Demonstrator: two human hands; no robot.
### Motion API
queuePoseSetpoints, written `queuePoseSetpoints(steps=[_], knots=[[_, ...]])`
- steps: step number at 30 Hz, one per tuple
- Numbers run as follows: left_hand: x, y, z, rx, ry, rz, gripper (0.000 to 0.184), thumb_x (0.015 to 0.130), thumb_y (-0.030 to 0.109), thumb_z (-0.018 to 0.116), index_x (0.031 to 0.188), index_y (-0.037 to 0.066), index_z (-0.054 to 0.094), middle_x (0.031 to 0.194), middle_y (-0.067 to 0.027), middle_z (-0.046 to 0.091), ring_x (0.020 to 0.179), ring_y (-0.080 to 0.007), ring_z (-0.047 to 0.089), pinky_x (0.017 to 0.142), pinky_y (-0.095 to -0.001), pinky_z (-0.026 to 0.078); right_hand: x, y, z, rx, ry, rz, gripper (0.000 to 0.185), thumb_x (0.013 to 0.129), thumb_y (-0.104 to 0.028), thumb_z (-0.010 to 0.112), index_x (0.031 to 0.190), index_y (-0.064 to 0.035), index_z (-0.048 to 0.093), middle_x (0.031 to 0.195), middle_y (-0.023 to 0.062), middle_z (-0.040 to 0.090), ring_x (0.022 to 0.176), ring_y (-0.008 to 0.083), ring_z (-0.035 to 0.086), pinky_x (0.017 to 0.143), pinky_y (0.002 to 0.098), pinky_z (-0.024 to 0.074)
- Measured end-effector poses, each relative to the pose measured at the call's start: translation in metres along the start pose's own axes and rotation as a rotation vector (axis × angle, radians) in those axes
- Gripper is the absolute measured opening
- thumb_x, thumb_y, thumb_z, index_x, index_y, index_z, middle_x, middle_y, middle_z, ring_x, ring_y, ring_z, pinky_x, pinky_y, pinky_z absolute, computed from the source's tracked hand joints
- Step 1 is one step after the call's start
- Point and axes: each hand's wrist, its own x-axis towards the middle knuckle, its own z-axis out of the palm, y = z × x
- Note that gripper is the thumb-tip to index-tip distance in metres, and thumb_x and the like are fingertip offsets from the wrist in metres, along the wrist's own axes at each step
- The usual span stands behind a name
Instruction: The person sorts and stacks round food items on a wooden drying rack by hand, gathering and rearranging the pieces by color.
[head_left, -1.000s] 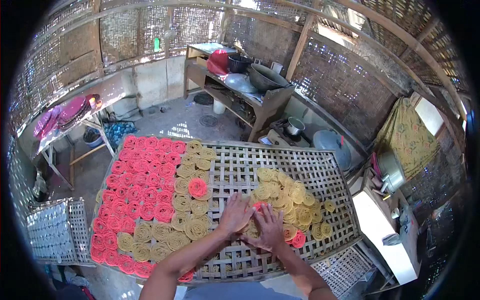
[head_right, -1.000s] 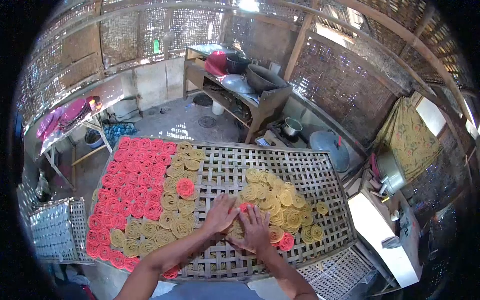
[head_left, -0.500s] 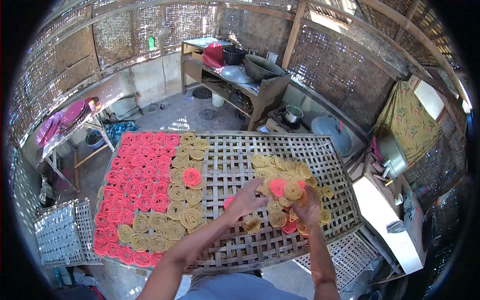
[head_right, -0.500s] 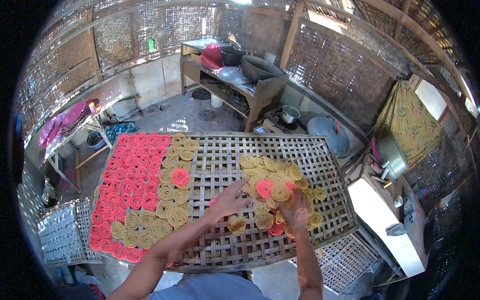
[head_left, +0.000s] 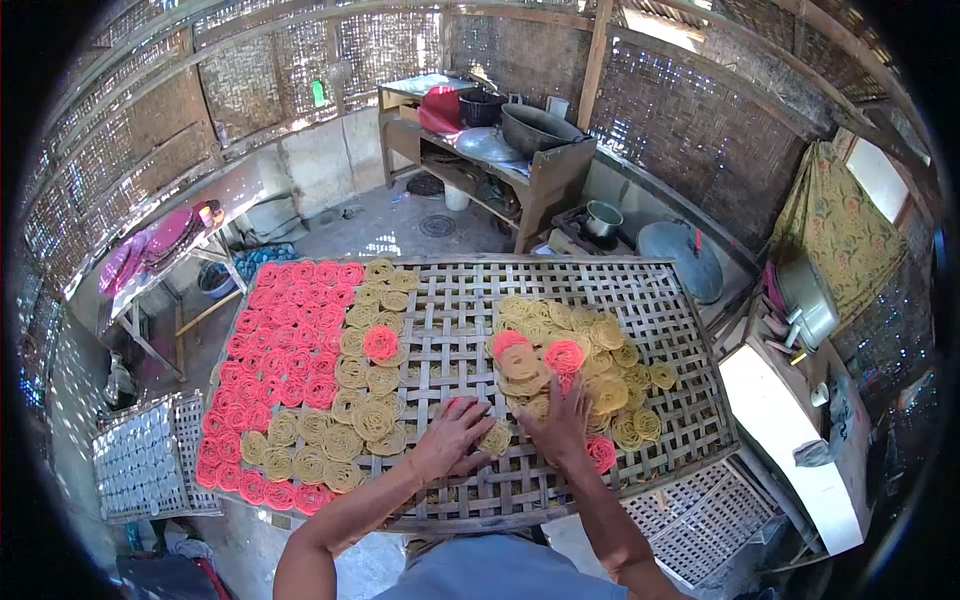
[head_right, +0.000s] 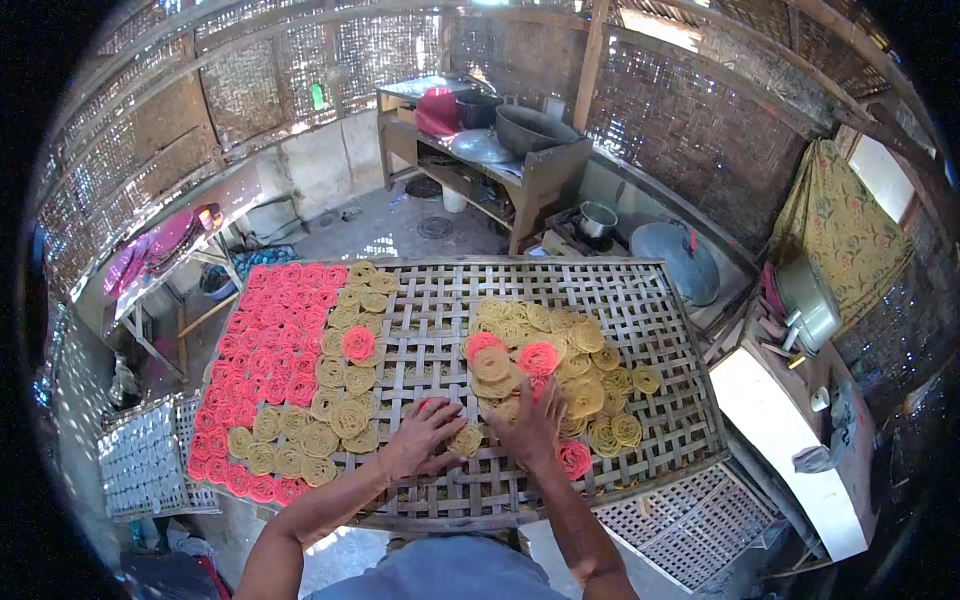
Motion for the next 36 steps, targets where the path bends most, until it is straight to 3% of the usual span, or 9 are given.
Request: queuePoseSetpoints(steps=[8,14,18,21,24,28,29,32,36], knots=[[-0.003,-0.001,0.006,0.097,0.051,0.023,0.046,0.093,0.034,0.063,0.129,0.006,0.061,0.137,-0.0151,0.056,0.132,-0.0364,0.046,0.115,-0.0512,0.03,0.017,-0.01,-0.026,0.534,0.12,-0.348,0.077,0.083,-0.024,0.08,0.147,-0.0039,0.044,0.159,0.0241,0.03,0.146,0.04,0.034,0.117,0.0452,0.0354],[0.0,-0.003,0.014,-0.023,0.253,-0.048,0.018,0.092,0.019,0.065,0.101,0.003,0.07,0.108,-0.0135,0.069,0.106,-0.0339,0.064,0.094,-0.0461,0.047,0.115,0.052,-0.016,0.243,0.381,-0.322,0.071,0.086,-0.04,0.076,0.144,-0.0107,0.048,0.152,0.018,0.044,0.14,0.0355,0.043,0.116,0.0482,0.0334],[0.004,0.007,0.014,-0.112,0.39,-0.231,0.013,0.091,0.013,0.066,0.094,0.001,0.07,0.097,-0.0153,0.07,0.095,-0.0353,0.066,0.085,-0.0423,0.051,0.176,0.087,-0.015,-0.08,0.191,0.01,0.08,0.087,-0.066,0.059,0.146,-0.0128,0.048,0.154,0.0176,0.043,0.141,0.0368,0.04,0.117,0.0549,0.0264],[0.008,0.01,0.029,-0.206,0.458,-0.509,0.017,0.089,0.019,0.07,0.088,0.002,0.069,0.097,-0.0149,0.07,0.096,-0.0343,0.065,0.085,-0.0411,0.052,0.188,0.078,-0.004,-0.172,-0.057,0.089,0.1,0.082,-0.087,0.041,0.147,-0.0123,0.048,0.155,0.0183,0.041,0.144,0.0397,0.035,0.117,0.0609,0.0193],[0.019,0.003,0.033,-0.185,0.559,-0.563,0.021,0.084,0.023,0.075,0.087,0.002,0.07,0.099,-0.0159,0.069,0.096,-0.0351,0.065,0.086,-0.0417,0.052,0.186,0.05,0.024,-0.171,-0.046,-0.012,0.095,0.081,-0.086,0.044,0.148,-0.0181,0.047,0.143,0.0186,0.053,0.138,0.0385,0.042,0.109,0.0612,0.0304],[0.04,0.002,0.025,-0.286,0.545,-0.632,0.078,0.075,0.041,0.085,0.133,0.0,0.053,0.13,-0.0204,0.057,0.118,-0.0358,0.055,0.1,-0.0468,0.043,0.156,-0.012,0.016,-0.074,-0.127,-0.057,0.085,0.083,-0.079,0.052,0.14,-0.0172,0.056,0.132,0.0168,0.063,0.125,0.0377,0.054,0.102,0.0559,0.0409],[0.043,0.004,0.017,-0.357,0.371,-0.697,0.111,0.069,0.051,0.087,0.15,-0.002,0.03,0.14,-0.0226,0.048,0.127,-0.036,0.05,0.108,-0.0479,0.037,0.148,-0.024,0.01,-0.012,-0.133,-0.115,0.081,0.083,-0.076,0.055,0.138,-0.0166,0.058,0.129,0.0163,0.064,0.122,0.0367,0.057,0.1,0.0534,0.0434],[0.049,0.001,0.023,-0.082,0.49,-0.612,0.114,0.068,0.035,0.093,0.154,0.001,0.026,0.141,-0.0238,0.048,0.128,-0.0354,0.052,0.106,-0.0429,0.045,0.132,-0.05,-0.005,0.211,-0.25,-0.193,0.074,0.081,-0.067,0.066,0.131,-0.0134,0.065,0.128,0.0157,0.065,0.118,0.0334,0.06,0.099,0.0457,0.0472],[0.047,-0.005,0.02,-0.671,0.6,-0.63,0.107,0.071,0.017,0.09,0.155,0.003,0.025,0.141,-0.0201,0.051,0.125,-0.029,0.056,0.106,-0.0393,0.046,0.123,-0.058,-0.004,0.41,-0.256,-0.215,0.073,0.082,-0.062,0.071,0.13,-0.0081,0.066,0.131,0.0163,0.064,0.122,0.0294,0.059,0.102,0.0396,0.0467]])
